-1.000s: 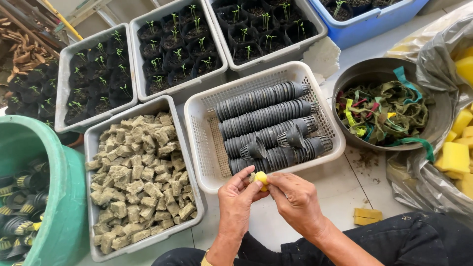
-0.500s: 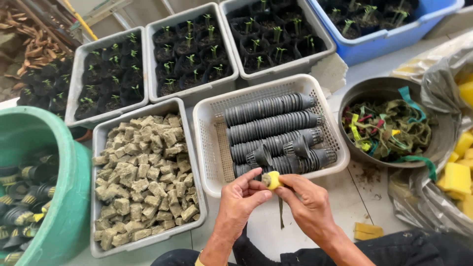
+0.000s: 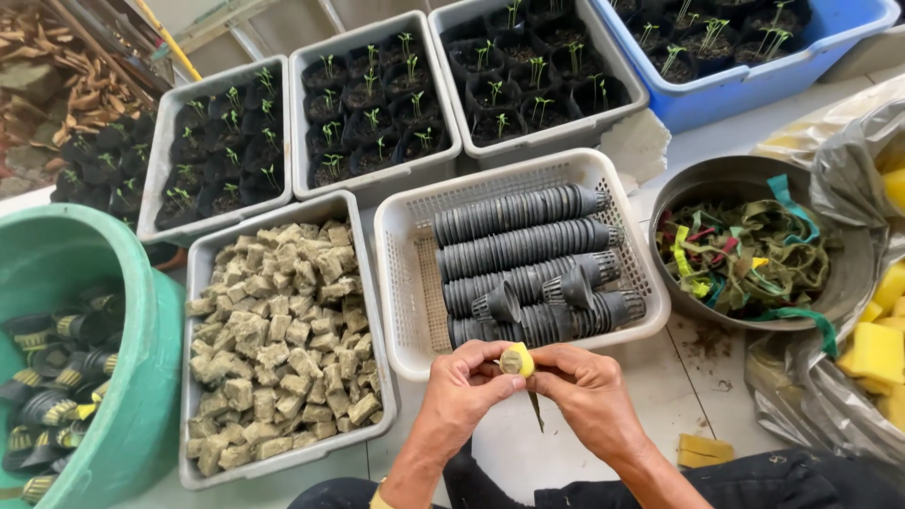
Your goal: The person sits on the floor and assembles planting units by hand. They pick up a small plant cutting, wrap it with a yellow sponge piece, and place the assembly into a black plastic pot. The person repeats this process, handling cuttings, sponges, and pots.
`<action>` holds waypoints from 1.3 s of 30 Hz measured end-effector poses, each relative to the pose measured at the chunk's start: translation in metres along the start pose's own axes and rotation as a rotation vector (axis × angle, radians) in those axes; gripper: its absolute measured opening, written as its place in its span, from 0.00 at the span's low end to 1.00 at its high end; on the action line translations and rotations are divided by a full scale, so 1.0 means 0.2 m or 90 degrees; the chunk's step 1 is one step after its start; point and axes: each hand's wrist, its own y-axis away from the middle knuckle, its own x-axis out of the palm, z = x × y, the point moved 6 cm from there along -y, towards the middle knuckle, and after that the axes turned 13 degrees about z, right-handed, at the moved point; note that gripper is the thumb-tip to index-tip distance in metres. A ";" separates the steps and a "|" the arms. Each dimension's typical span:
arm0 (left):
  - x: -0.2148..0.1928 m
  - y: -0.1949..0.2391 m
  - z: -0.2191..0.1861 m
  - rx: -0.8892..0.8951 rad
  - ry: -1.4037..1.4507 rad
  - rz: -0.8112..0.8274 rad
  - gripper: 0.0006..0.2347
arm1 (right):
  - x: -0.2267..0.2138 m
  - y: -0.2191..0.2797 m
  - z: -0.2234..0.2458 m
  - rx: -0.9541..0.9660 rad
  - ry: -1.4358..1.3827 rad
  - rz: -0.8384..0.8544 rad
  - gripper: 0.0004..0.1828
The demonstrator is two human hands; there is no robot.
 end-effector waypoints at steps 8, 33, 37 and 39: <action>0.03 -0.29 -0.27 0.152 -0.678 -0.085 0.23 | -0.34 -0.07 -0.09 0.001 -0.129 -0.097 0.11; 0.50 0.50 -0.38 0.363 -0.548 -0.116 0.32 | -0.11 0.57 0.65 -0.188 0.034 -0.054 0.12; 0.50 0.56 -0.39 0.372 -0.527 -0.124 0.31 | -0.06 0.58 0.59 -0.185 0.052 -0.044 0.13; 0.51 0.57 -0.40 0.369 -0.521 -0.112 0.30 | -0.03 0.59 0.59 -0.238 0.183 -0.037 0.15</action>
